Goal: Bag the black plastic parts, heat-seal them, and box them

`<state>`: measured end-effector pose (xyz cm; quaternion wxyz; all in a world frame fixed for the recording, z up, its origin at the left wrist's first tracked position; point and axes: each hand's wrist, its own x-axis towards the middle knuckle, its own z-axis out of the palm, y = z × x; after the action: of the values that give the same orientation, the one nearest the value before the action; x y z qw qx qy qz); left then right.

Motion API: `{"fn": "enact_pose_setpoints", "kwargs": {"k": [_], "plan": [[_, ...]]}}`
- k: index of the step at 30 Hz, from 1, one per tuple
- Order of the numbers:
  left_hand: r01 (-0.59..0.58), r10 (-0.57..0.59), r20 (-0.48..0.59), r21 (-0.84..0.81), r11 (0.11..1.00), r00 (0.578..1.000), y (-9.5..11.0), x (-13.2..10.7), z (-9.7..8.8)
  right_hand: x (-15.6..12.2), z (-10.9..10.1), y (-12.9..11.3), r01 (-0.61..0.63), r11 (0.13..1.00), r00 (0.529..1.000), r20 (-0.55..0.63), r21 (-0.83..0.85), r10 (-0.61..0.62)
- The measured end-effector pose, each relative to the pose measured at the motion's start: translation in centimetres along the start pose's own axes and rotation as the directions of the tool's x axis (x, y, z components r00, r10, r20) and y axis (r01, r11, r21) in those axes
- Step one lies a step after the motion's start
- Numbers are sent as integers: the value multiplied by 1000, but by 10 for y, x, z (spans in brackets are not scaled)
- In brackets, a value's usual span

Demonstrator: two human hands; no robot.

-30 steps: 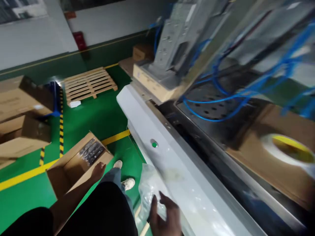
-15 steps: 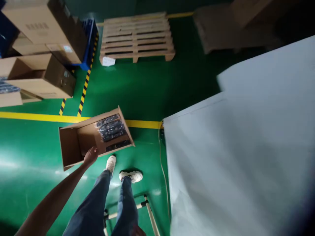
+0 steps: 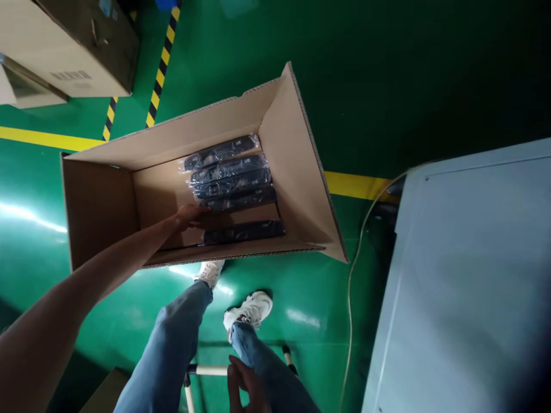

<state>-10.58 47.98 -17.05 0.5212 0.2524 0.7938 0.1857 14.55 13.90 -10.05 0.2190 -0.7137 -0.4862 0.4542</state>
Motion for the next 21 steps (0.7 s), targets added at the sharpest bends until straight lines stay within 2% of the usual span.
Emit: {"fn": "enact_pose_setpoints", "kwargs": {"k": [2, 4, 7, 10, 13, 15, 17, 19, 21], "plan": [[41, -37, 71, -65, 997, 997, 3, -3, -2, 0, 1, 11, -34, 998, 999, -20, 49, 35], [37, -23, 101, -146, 989, 995, 7, -11, -3, 8, -2, 21, -20, 997, 1000, -1, 73, 20], [-1, 36, 131, -257, 966, 991, 18, -32, -11, 23, -10, 33, 132, 991, 987, 88, 30, -134], [-92, 146, 130, -350, 932, 981, 33, -69, -31, 31, -17, 38, 288, 957, 950, 135, -28, -281], [-310, 355, 18, -450, 838, 935, 36, -133, -62, 32, -20, 32, 346, 938, 928, 150, 1, -342], [-433, 467, -60, -493, 755, 882, 24, -188, -80, 29, -21, 18, 328, 942, 931, 145, 75, -335], [-460, 503, -85, -554, 694, 860, 0, -248, -90, 25, -24, -8, 284, 944, 945, 118, 167, -305], [-427, 472, -103, -623, 655, 876, -36, -306, -89, 18, -27, -43, 252, 920, 954, 83, 301, -288], [-367, 424, -81, -662, 653, 902, -81, -358, -80, 6, -31, -84, 258, 822, 944, 48, 508, -326]]}}
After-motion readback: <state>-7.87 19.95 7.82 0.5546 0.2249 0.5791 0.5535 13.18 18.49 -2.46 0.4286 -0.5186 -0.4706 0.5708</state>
